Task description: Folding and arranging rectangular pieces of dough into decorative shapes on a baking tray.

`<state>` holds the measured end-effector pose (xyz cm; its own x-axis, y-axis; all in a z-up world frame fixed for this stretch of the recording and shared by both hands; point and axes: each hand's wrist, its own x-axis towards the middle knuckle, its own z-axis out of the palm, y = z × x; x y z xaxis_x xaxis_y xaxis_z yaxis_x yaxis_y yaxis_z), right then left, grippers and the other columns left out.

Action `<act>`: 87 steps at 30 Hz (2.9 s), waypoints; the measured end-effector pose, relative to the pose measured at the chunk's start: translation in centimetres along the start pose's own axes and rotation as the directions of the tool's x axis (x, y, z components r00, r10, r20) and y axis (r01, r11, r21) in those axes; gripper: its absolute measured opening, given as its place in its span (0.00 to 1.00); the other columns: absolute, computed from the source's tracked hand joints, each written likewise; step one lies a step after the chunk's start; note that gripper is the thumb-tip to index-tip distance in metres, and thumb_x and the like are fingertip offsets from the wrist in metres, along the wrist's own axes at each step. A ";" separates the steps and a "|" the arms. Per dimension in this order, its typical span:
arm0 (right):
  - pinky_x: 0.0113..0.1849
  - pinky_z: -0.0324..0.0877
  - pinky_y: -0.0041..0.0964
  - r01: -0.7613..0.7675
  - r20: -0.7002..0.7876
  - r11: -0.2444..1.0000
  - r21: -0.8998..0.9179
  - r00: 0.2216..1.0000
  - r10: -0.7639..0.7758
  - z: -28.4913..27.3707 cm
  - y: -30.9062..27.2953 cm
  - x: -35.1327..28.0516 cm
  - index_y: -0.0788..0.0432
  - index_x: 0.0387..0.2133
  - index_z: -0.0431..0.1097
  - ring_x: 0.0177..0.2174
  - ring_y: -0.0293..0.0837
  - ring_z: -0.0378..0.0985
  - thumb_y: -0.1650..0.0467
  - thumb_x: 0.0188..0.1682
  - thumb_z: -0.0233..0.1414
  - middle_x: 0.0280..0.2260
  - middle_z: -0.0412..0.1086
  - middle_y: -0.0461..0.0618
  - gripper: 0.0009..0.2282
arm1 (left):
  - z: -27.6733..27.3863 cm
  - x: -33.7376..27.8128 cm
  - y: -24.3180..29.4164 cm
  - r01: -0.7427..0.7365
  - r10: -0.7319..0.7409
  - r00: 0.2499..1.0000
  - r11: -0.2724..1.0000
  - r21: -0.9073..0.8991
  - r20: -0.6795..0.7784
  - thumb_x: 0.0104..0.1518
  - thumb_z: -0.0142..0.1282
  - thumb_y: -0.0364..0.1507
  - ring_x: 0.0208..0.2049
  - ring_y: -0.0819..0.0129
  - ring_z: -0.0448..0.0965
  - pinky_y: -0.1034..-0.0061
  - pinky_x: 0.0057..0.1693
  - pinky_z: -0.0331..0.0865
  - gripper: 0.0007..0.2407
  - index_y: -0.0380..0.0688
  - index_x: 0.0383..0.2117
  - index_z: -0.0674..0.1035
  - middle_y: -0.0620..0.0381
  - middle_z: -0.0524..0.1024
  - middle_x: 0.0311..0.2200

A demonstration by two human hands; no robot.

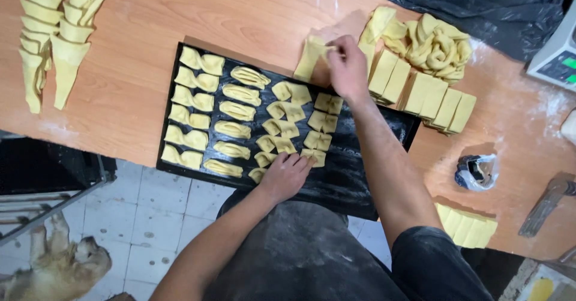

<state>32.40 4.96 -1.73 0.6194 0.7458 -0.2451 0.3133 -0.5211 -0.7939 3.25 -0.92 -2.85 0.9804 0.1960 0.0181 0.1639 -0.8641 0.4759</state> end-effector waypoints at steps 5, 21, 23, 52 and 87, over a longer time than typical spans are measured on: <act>0.34 0.79 0.41 -0.112 -0.023 0.685 0.720 0.983 0.185 -4.0 -3.2 -5.7 0.58 0.40 0.65 0.36 0.48 0.79 0.67 0.49 0.44 0.34 0.72 0.50 0.10 | 1.0 0.5 0.3 -0.048 0.040 0.998 0.981 0.186 0.048 0.58 0.50 0.29 0.44 0.64 0.73 0.63 0.53 0.65 0.20 0.42 0.58 0.77 0.58 0.76 0.40; 0.41 0.78 0.35 -0.429 0.154 0.641 0.636 0.885 0.440 -1.0 1.1 -33.1 0.64 0.48 0.75 0.37 0.40 0.79 0.72 0.50 0.58 0.38 0.77 0.51 0.13 | -2.1 -4.6 0.5 0.563 0.110 0.781 -0.551 -0.616 0.614 0.64 0.56 0.26 0.45 0.63 0.80 0.69 0.52 0.76 0.23 0.38 0.66 0.68 0.45 0.74 0.52; 0.41 0.78 0.36 -0.463 0.143 0.625 0.629 0.859 0.492 -0.2 1.2 -34.7 0.64 0.48 0.75 0.38 0.40 0.80 0.73 0.49 0.58 0.39 0.77 0.51 0.14 | -2.3 -5.3 -0.2 0.595 0.066 0.768 -0.441 -0.672 0.637 0.62 0.56 0.24 0.44 0.67 0.80 0.72 0.51 0.76 0.22 0.38 0.64 0.70 0.46 0.76 0.51; 0.42 0.78 0.33 -0.416 -0.201 0.888 0.198 0.869 0.452 5.5 3.9 -30.9 0.61 0.44 0.70 0.39 0.40 0.82 0.70 0.44 0.64 0.41 0.75 0.50 0.16 | -0.2 -2.9 2.0 0.632 -0.634 0.708 0.370 -0.681 0.313 0.52 0.67 0.28 0.40 0.67 0.83 0.77 0.47 0.79 0.17 0.37 0.46 0.75 0.54 0.78 0.38; 0.34 0.72 0.57 0.103 0.028 0.884 -0.455 0.994 -0.101 -0.9 -1.1 -16.1 0.55 0.36 0.77 0.32 0.63 0.77 0.67 0.51 0.52 0.31 0.75 0.60 0.07 | -5.0 -2.2 1.4 0.121 -0.103 0.992 0.933 -0.339 0.072 0.57 0.56 0.30 0.40 0.56 0.78 0.61 0.50 0.71 0.08 0.44 0.39 0.85 0.54 0.78 0.35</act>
<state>22.77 -6.82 3.64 0.5642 0.8060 -0.1788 0.6686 -0.5731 -0.4738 0.80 -0.25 2.18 0.9637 0.2498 -0.0944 0.2350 -0.6251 0.7443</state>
